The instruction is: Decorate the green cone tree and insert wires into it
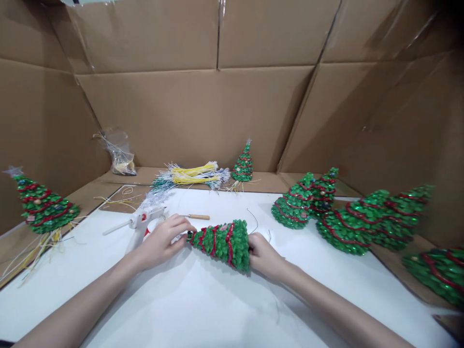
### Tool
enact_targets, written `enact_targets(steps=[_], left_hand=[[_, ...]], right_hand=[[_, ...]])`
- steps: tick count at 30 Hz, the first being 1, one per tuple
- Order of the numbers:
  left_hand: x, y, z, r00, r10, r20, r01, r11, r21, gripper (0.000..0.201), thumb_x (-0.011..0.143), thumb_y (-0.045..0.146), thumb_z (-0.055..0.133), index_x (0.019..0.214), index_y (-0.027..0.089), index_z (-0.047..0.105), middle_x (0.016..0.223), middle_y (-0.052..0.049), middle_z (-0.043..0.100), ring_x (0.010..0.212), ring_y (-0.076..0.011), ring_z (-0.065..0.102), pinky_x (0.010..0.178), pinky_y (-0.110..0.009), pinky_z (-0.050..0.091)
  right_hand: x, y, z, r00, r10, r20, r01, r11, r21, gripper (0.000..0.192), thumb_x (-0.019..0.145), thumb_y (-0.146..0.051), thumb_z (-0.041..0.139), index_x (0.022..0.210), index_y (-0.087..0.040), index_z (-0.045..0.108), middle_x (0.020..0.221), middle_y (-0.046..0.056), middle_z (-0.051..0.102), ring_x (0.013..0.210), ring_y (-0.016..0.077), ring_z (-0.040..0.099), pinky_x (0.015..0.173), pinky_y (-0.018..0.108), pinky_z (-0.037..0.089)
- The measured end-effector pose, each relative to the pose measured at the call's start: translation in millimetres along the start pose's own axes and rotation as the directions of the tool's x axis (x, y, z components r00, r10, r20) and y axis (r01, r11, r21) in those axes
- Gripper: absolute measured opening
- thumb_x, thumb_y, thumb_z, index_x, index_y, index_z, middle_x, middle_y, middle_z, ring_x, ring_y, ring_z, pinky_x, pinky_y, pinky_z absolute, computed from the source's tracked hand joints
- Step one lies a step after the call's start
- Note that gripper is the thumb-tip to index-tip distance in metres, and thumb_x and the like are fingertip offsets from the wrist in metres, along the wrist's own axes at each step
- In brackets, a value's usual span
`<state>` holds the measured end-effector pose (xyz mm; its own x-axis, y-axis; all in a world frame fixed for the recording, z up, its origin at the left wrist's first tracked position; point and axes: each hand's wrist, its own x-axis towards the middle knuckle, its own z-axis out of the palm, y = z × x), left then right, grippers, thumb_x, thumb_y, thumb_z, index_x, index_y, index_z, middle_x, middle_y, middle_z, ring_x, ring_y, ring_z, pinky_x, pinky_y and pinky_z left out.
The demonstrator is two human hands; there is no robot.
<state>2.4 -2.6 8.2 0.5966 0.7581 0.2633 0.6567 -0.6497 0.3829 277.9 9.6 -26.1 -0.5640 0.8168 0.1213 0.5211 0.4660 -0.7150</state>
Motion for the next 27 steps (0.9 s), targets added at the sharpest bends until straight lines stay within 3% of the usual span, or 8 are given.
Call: enact_targets(steps=[8,16,23,27], left_hand=[[5,-6,-6.1,0.999,-0.013,0.049,0.010,0.998,0.055,0.028,0.087,0.015,0.037,0.106,0.021,0.055,0.100,-0.006,0.056,0.095,-0.0189,0.048,0.080,-0.032,0.041],[3,-9,-4.8,0.995,0.041,0.095,-0.047,0.997,0.061,0.031,0.082,0.013,0.040,0.110,0.021,0.052,0.101,-0.007,0.056,0.092,-0.0207,0.049,0.079,-0.035,0.040],[-1,-6,-9.1,0.994,0.004,0.114,-0.012,0.997,0.071,0.036,0.076,0.010,0.046,0.109,0.022,0.050,0.103,-0.006,0.057,0.094,-0.0214,0.051,0.079,-0.035,0.042],[-2,-7,-7.0,0.996,-0.009,0.091,-0.001,0.994,0.111,0.033,0.078,0.006,0.043,0.106,0.023,0.051,0.100,-0.004,0.060,0.093,-0.0203,0.053,0.078,-0.034,0.042]], right_hand=[[0,7,4,0.999,0.046,0.014,-0.045,0.999,-0.027,0.010,0.064,-0.017,0.044,0.054,-0.016,0.042,0.051,-0.003,0.034,0.051,0.0088,0.029,0.049,0.021,0.028],[2,3,0,0.996,0.067,0.061,-0.068,0.998,0.012,0.014,0.062,-0.017,0.041,0.053,-0.017,0.030,0.053,-0.004,0.026,0.052,0.0082,0.023,0.049,0.022,0.024],[1,-1,0,0.998,0.059,0.033,-0.061,0.996,0.067,0.011,0.062,-0.017,0.041,0.051,-0.016,0.040,0.052,-0.003,0.032,0.051,0.0083,0.030,0.048,0.021,0.026],[0,-7,-3,0.998,0.024,0.053,-0.031,0.988,0.153,0.018,0.068,-0.015,0.044,0.056,-0.013,0.057,0.054,0.000,0.052,0.053,0.0107,0.045,0.051,0.021,0.034]])
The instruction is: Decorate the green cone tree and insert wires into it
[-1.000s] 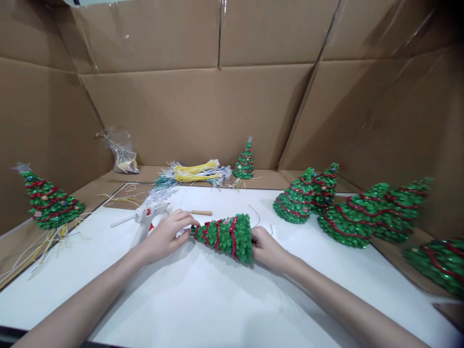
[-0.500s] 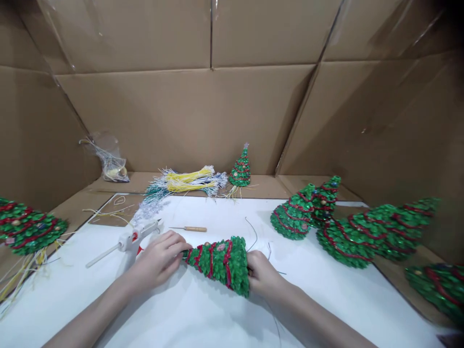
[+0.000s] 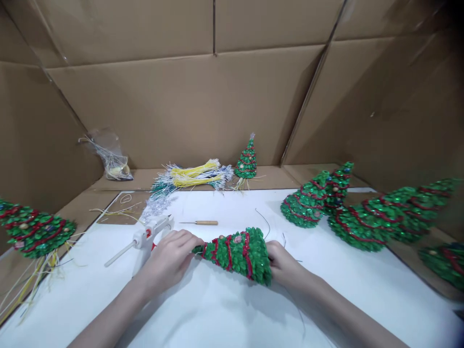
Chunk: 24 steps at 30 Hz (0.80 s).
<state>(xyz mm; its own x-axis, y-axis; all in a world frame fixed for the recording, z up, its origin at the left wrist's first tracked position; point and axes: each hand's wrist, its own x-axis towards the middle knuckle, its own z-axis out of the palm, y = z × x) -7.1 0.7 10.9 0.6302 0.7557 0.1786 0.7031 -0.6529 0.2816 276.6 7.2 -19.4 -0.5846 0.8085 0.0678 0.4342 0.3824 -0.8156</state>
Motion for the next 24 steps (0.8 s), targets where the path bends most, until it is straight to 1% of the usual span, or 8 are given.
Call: enact_targets(steps=[2,7,11,16,24], left_hand=[[0.2,-0.7,0.8,1.000,0.008,-0.007,-0.008,1.000,0.010,0.032,0.079,0.006,0.042,0.104,0.023,0.052,0.100,-0.004,0.061,0.092,-0.0200,0.054,0.077,-0.034,0.042],[2.0,-0.2,0.2,1.000,0.022,-0.012,-0.022,1.000,0.003,0.025,0.083,0.010,0.045,0.102,0.024,0.052,0.099,-0.003,0.062,0.093,-0.0199,0.055,0.077,-0.035,0.043],[3.7,0.8,-0.1,1.000,0.022,-0.007,-0.022,1.000,-0.011,0.022,0.084,0.012,0.045,0.100,0.024,0.053,0.099,-0.004,0.062,0.093,-0.0202,0.055,0.078,-0.035,0.043],[4.6,0.4,0.0,1.000,0.001,0.023,0.000,0.999,-0.038,0.023,0.083,0.011,0.046,0.100,0.024,0.054,0.098,-0.003,0.063,0.091,-0.0201,0.056,0.079,-0.035,0.043],[2.9,2.6,-1.4,1.000,0.009,0.015,-0.008,0.999,-0.043,0.021,0.083,0.015,0.047,0.101,0.023,0.055,0.098,-0.004,0.063,0.091,-0.0202,0.056,0.078,-0.035,0.044]], right_hand=[[-0.1,-2.2,-1.1,1.000,-0.023,0.018,0.023,0.999,0.027,0.021,0.070,-0.014,0.044,0.060,-0.013,0.062,0.056,0.001,0.057,0.053,0.0110,0.048,0.052,0.021,0.036],[-0.3,-2.2,-0.9,0.995,-0.096,-0.038,0.097,0.995,0.033,0.022,0.072,-0.011,0.044,0.059,-0.014,0.062,0.052,-0.002,0.056,0.048,0.0081,0.044,0.048,0.019,0.035],[-0.1,-1.5,-0.9,0.996,-0.089,-0.018,0.090,0.994,0.061,0.023,0.072,-0.009,0.043,0.060,-0.014,0.062,0.053,-0.002,0.055,0.049,0.0080,0.044,0.050,0.019,0.036],[2.6,0.5,-1.3,0.995,-0.090,-0.048,0.093,0.993,0.071,0.021,0.070,-0.009,0.043,0.054,-0.014,0.055,0.050,-0.003,0.048,0.048,0.0071,0.039,0.048,0.019,0.034],[0.8,-0.3,-1.7,0.996,-0.083,-0.024,0.085,0.995,0.054,0.022,0.073,-0.012,0.044,0.060,-0.014,0.062,0.054,-0.001,0.056,0.049,0.0087,0.044,0.050,0.020,0.036]])
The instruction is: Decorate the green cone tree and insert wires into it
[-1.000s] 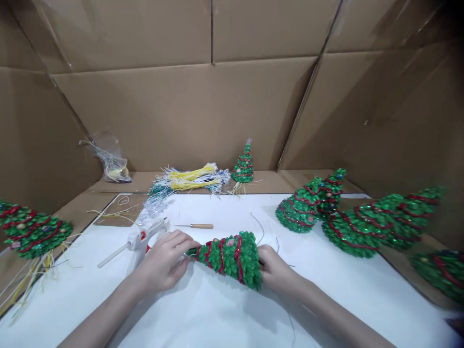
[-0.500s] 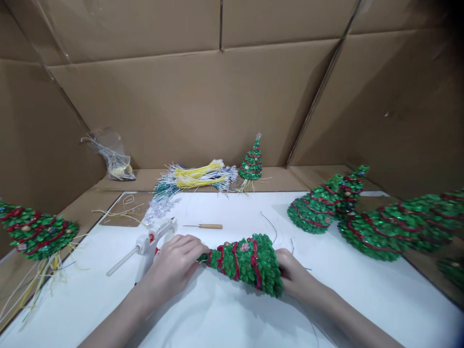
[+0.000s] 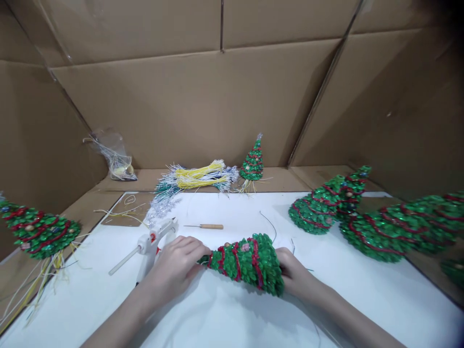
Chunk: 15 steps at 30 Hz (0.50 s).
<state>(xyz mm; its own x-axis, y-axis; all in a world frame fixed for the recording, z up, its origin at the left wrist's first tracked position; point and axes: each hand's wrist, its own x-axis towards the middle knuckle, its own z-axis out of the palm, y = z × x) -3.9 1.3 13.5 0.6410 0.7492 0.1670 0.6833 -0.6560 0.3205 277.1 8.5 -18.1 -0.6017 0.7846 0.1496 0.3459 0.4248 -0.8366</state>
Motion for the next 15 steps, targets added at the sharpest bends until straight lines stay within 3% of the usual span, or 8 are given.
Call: enact_targets(steps=[4,10,15], left_hand=[[-1.6,-0.3,0.7,1.000,-0.003,-0.005,0.003,1.000,-0.004,0.020,0.084,0.018,0.049,0.103,0.024,0.054,0.099,-0.004,0.063,0.092,-0.0195,0.057,0.079,-0.034,0.044],[-4.3,-3.7,2.6,0.999,0.005,-0.039,-0.005,1.000,-0.003,0.021,0.085,0.026,0.053,0.105,0.024,0.055,0.101,-0.003,0.064,0.095,-0.0186,0.058,0.083,-0.034,0.042],[-5.7,-1.3,1.2,0.998,0.001,-0.059,0.001,0.999,0.044,0.016,0.084,0.027,0.055,0.099,0.023,0.056,0.095,-0.001,0.066,0.089,-0.0173,0.060,0.078,-0.030,0.042]], right_hand=[[-0.3,4.8,1.7,1.000,0.007,0.002,-0.007,1.000,-0.019,0.020,0.071,-0.013,0.043,0.057,-0.014,0.056,0.053,-0.002,0.053,0.050,0.0089,0.043,0.050,0.020,0.034],[0.0,9.6,3.7,0.998,-0.002,-0.063,-0.005,0.992,-0.123,0.022,0.069,-0.020,0.043,0.048,-0.016,0.038,0.050,-0.004,0.027,0.050,0.0071,0.026,0.046,0.021,0.025],[-1.1,4.1,0.7,0.997,0.065,-0.036,-0.069,0.989,-0.128,0.017,0.071,-0.021,0.045,0.056,-0.014,0.049,0.055,-0.003,0.040,0.055,0.0100,0.038,0.051,0.022,0.033]])
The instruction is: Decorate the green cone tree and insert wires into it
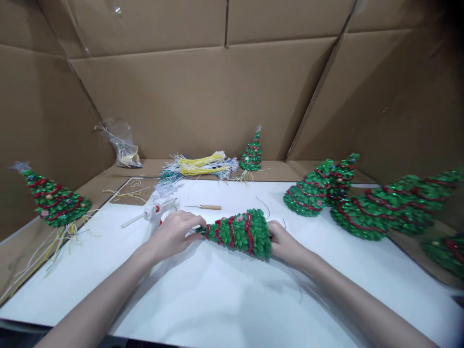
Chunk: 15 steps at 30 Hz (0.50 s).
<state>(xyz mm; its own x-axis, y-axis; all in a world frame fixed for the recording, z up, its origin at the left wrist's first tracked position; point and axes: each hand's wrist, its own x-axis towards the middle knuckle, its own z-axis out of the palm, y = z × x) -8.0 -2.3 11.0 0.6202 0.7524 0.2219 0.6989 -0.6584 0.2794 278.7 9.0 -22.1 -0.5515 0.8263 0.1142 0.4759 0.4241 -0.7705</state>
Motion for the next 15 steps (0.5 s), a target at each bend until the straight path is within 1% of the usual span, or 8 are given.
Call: enact_targets(steps=[3,6,10,15], left_hand=[[-1,-1,1.1,1.000,-0.016,-0.017,0.017,1.000,0.010,0.014,0.083,0.030,0.056,0.095,0.023,0.058,0.090,-0.001,0.066,0.085,-0.0174,0.060,0.076,-0.028,0.041],[-2,-3,2.4,0.999,-0.026,-0.020,0.025,1.000,-0.006,0.014,0.082,0.033,0.057,0.091,0.022,0.060,0.089,0.000,0.066,0.083,-0.0168,0.060,0.074,-0.026,0.040],[-1,-4,2.4,0.999,-0.021,-0.026,0.020,0.999,-0.034,0.013,0.082,0.032,0.056,0.087,0.021,0.061,0.086,0.000,0.066,0.080,-0.0155,0.060,0.073,-0.024,0.040],[0,-4,0.9,1.000,-0.022,-0.021,0.022,0.999,-0.025,0.014,0.081,0.033,0.058,0.084,0.020,0.062,0.085,-0.001,0.067,0.080,-0.0161,0.061,0.074,-0.024,0.040]], right_hand=[[1,-2,-3,1.000,0.006,0.024,-0.006,1.000,-0.010,0.015,0.069,-0.021,0.048,0.063,-0.012,0.057,0.060,-0.001,0.053,0.062,0.0148,0.048,0.058,0.024,0.040],[5,-3,-6,0.998,-0.020,0.065,0.019,1.000,0.022,0.016,0.070,-0.022,0.050,0.073,-0.011,0.062,0.074,0.002,0.063,0.074,0.0198,0.056,0.066,0.027,0.045],[13,-5,-12,0.991,-0.044,0.129,0.037,0.998,0.056,0.022,0.069,-0.023,0.052,0.083,-0.011,0.064,0.086,0.004,0.068,0.083,0.0240,0.060,0.073,0.032,0.049],[18,-8,-17,0.988,-0.066,0.141,0.057,0.996,0.064,0.029,0.066,-0.018,0.053,0.091,-0.013,0.066,0.098,0.006,0.069,0.096,0.0273,0.060,0.083,0.036,0.049]])
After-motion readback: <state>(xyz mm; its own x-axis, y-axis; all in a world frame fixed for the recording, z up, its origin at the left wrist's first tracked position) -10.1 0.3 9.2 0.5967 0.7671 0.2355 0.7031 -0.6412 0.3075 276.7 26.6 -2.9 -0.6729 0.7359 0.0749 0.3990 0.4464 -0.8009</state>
